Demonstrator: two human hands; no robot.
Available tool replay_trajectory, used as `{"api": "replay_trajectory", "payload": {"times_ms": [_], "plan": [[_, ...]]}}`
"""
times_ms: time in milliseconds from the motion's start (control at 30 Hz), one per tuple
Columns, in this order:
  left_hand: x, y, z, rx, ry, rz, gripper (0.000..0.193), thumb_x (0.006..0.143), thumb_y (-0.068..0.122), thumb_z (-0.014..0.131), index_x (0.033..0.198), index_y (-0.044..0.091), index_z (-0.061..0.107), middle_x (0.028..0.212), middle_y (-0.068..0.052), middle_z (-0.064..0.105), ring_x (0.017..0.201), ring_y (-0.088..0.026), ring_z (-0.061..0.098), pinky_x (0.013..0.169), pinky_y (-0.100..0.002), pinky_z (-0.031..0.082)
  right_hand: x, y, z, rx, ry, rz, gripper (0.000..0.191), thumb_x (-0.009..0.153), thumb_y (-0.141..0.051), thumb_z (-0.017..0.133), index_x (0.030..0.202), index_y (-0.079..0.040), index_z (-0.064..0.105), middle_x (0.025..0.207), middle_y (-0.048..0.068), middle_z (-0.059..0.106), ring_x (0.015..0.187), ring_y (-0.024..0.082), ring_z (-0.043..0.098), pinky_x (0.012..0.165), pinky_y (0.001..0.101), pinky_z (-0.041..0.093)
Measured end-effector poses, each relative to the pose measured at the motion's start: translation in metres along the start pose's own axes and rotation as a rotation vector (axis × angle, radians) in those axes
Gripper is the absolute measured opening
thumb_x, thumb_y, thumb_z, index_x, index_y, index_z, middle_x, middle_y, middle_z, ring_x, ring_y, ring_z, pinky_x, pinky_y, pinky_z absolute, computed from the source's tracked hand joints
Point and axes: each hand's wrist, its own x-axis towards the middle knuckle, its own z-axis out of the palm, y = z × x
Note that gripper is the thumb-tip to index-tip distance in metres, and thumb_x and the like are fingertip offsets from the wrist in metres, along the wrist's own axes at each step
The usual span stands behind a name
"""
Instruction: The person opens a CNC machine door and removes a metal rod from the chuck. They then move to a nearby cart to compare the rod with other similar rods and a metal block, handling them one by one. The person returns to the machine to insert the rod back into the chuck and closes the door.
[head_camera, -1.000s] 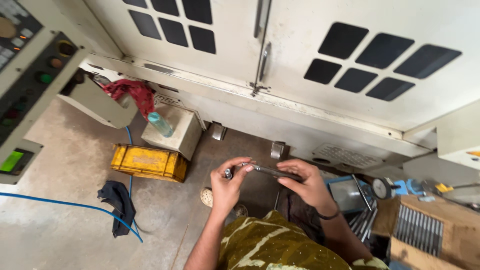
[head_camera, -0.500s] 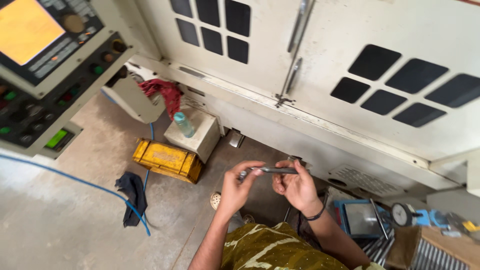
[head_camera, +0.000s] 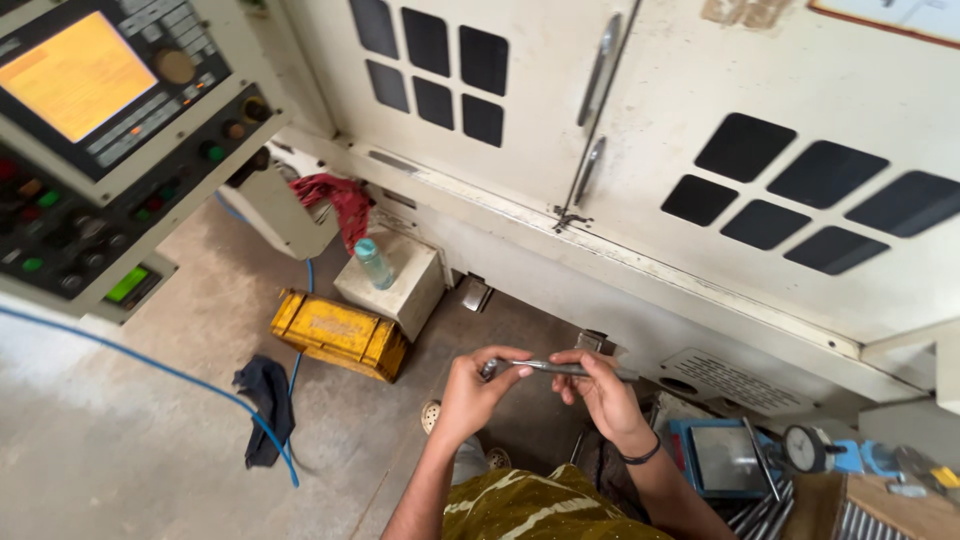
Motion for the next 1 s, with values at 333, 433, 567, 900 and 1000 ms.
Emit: {"api": "replay_trajectory", "payload": {"times_ms": [333,433,567,900,1000], "plan": [[0.023,-0.033,-0.028,-0.113,-0.152,-0.044,0.015,0.083,0.006,0.083,0.097,0.003,0.084,0.062,0.008,0.050,0.057,-0.001,0.033,0.050,-0.023,0.022,-0.004,-0.043,0.034,-0.345,-0.143,-0.149,0.035,0.109,-0.023,0.054,0.122,0.001,0.074,0.095,0.010,0.072,0.078,0.014,0.064,0.069,0.0302,0.053],[0.037,-0.036,-0.036,-0.127,-0.257,-0.029,0.015,0.083,0.004,0.081,0.098,0.003,0.084,0.062,0.007,0.054,0.056,-0.001,0.034,0.049,-0.022,0.023,-0.005,-0.051,0.042,-0.447,-0.128,-0.163,0.033,0.108,-0.023,0.054,0.123,-0.001,0.074,0.094,0.009,0.072,0.076,0.013,0.063,0.068,0.0295,0.052],[0.054,-0.028,-0.035,-0.192,-0.405,-0.010,0.015,0.086,0.004,0.077,0.100,0.002,0.080,0.077,0.003,0.073,0.069,-0.003,0.057,0.059,-0.020,0.041,-0.007,-0.051,0.035,-0.444,-0.089,-0.151,0.033,0.107,-0.024,0.055,0.122,-0.002,0.075,0.094,0.009,0.073,0.073,0.013,0.063,0.064,0.0298,0.051],[0.098,0.009,-0.024,-0.011,-0.641,0.041,0.022,0.087,0.015,0.079,0.107,0.006,0.077,0.092,0.002,0.075,0.077,-0.004,0.057,0.069,-0.022,0.046,0.006,-0.035,-0.002,-0.261,0.043,-0.135,0.046,0.107,-0.033,0.050,0.116,0.005,0.074,0.093,0.014,0.073,0.079,0.018,0.067,0.071,0.0330,0.055],[0.114,0.012,-0.029,0.018,-0.631,0.002,0.020,0.088,0.017,0.079,0.105,0.006,0.079,0.088,0.002,0.076,0.076,-0.003,0.059,0.070,-0.021,0.047,0.028,-0.034,0.002,-0.210,0.060,-0.081,0.047,0.106,-0.032,0.049,0.115,0.007,0.074,0.093,0.014,0.071,0.078,0.018,0.065,0.071,0.0336,0.055]]}}
